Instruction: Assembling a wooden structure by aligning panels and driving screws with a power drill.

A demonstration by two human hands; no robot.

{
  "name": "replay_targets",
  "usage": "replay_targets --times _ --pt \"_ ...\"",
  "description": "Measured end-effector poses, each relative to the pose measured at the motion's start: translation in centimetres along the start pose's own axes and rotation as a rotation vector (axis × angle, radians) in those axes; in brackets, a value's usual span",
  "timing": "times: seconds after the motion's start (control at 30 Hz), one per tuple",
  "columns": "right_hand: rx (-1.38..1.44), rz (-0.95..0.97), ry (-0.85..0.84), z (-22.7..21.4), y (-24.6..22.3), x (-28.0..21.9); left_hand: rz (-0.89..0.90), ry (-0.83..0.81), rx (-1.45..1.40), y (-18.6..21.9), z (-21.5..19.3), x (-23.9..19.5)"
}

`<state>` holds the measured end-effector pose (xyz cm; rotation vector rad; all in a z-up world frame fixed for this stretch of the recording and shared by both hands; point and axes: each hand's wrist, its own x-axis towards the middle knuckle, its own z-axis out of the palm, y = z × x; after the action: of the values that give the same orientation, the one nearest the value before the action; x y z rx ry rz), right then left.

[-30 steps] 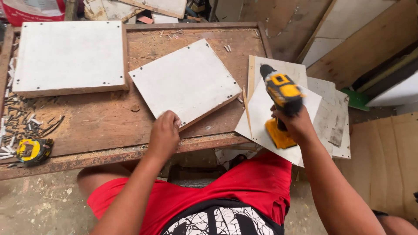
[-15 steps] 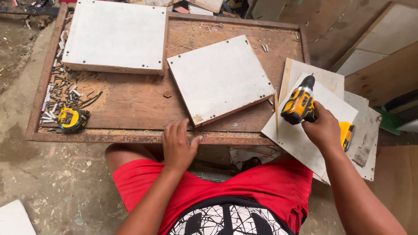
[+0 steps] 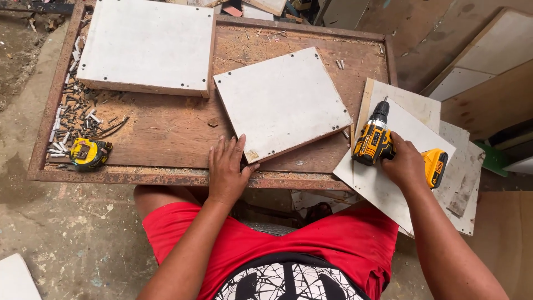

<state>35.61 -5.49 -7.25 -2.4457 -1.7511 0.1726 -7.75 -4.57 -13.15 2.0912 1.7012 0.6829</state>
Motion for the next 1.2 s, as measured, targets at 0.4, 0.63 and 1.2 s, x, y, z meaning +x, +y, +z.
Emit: replay_targets --times 0.4,0.63,1.2 --pt "-0.017 0.072 -0.043 0.8 -1.9 -1.1 0.076 0.142 0.021 -1.5 0.7 -1.7" --pt "0.760 -0.175 0.222 1.8 -15.0 -7.3 -0.342 0.189 -0.292 -1.3 -1.8 3.0" --pt "1.704 0.915 -0.381 7.6 -20.9 -3.3 -0.687 -0.056 -0.295 0.1 -1.0 8.0"
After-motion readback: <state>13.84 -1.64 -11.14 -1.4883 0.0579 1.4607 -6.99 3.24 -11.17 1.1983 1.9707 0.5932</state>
